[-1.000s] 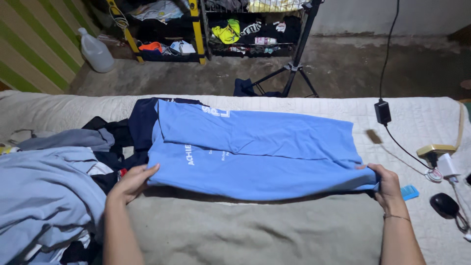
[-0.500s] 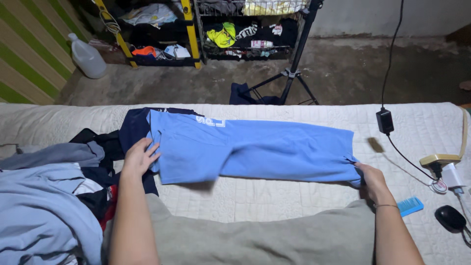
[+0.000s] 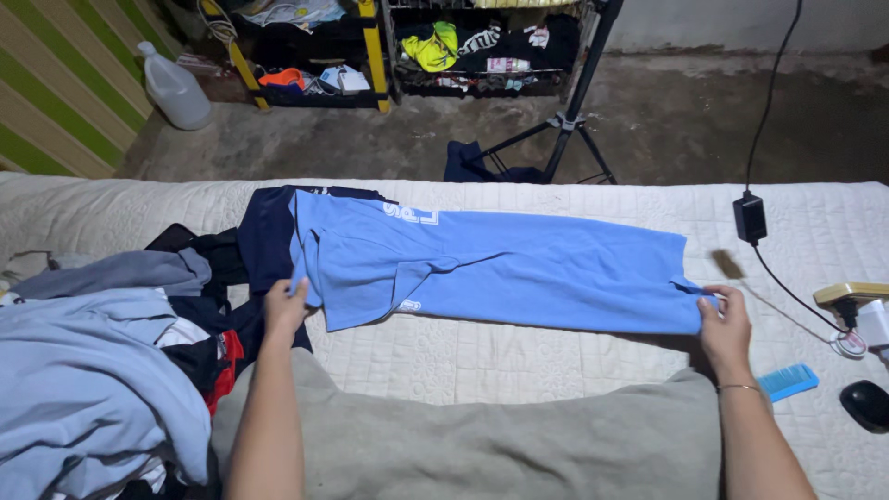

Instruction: The person folds a dark blue pair of shorts, then a light blue t-shirt, and finally a light grey hoodie on a bed. Each item is smoothed, folded into a compact rectangle, and placed in a growing stack.

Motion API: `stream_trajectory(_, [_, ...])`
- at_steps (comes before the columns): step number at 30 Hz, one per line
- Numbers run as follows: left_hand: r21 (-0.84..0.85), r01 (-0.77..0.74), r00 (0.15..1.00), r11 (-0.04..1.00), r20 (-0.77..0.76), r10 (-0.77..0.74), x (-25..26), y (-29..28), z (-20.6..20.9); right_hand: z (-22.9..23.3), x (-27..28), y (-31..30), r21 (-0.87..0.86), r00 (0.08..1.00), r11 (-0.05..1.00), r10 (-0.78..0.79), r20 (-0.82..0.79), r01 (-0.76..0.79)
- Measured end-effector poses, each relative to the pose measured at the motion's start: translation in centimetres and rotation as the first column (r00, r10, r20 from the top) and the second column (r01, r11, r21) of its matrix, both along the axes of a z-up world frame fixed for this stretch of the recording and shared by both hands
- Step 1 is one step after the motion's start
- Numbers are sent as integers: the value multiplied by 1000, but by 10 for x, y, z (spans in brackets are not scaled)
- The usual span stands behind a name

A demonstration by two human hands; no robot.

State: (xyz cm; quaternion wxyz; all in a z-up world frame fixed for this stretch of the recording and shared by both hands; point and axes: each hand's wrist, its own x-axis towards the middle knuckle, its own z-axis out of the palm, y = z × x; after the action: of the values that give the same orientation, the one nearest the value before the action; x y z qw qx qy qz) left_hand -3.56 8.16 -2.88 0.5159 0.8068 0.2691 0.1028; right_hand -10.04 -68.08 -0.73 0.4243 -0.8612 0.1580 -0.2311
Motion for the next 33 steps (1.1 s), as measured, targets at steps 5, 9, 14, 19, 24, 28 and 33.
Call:
stream_trajectory(5, [-388, -161, 950, 907, 188, 249, -8, 0, 10, 13, -4, 11, -364, 972, 928, -150, -180, 76])
stream_trajectory(9, [-224, -215, 951, 951, 172, 256, -19, 6, 16, 13, -10, 4, -454, 950, 889, -190, -249, 59])
stream_trajectory(14, [155, -336, 914, 929, 293, 282, -34, 31, 10, 6, -16, -11, -482, 930, 872, -247, -272, 90])
stream_trajectory(19, [-82, -325, 944, 942, -88, 318, -44, 42, -2, 3, -18, -10, -456, 870, 890, -250, -425, 33])
stream_trajectory(24, [-58, -356, 933, 933, -67, 352, -42, 38, 0, -1, -16, 0, -674, 939, 737, -264, -223, 47])
stream_trajectory(28, [489, -336, 932, 805, 299, 207, -52, 24, 13, 2, -12, 13, -780, 985, 621, -167, -38, 75])
stream_trajectory(33, [358, -56, 995, 932, -61, 83, -49, -41, 22, 15, -4, 72, -666, 971, 708, 204, -128, -237])
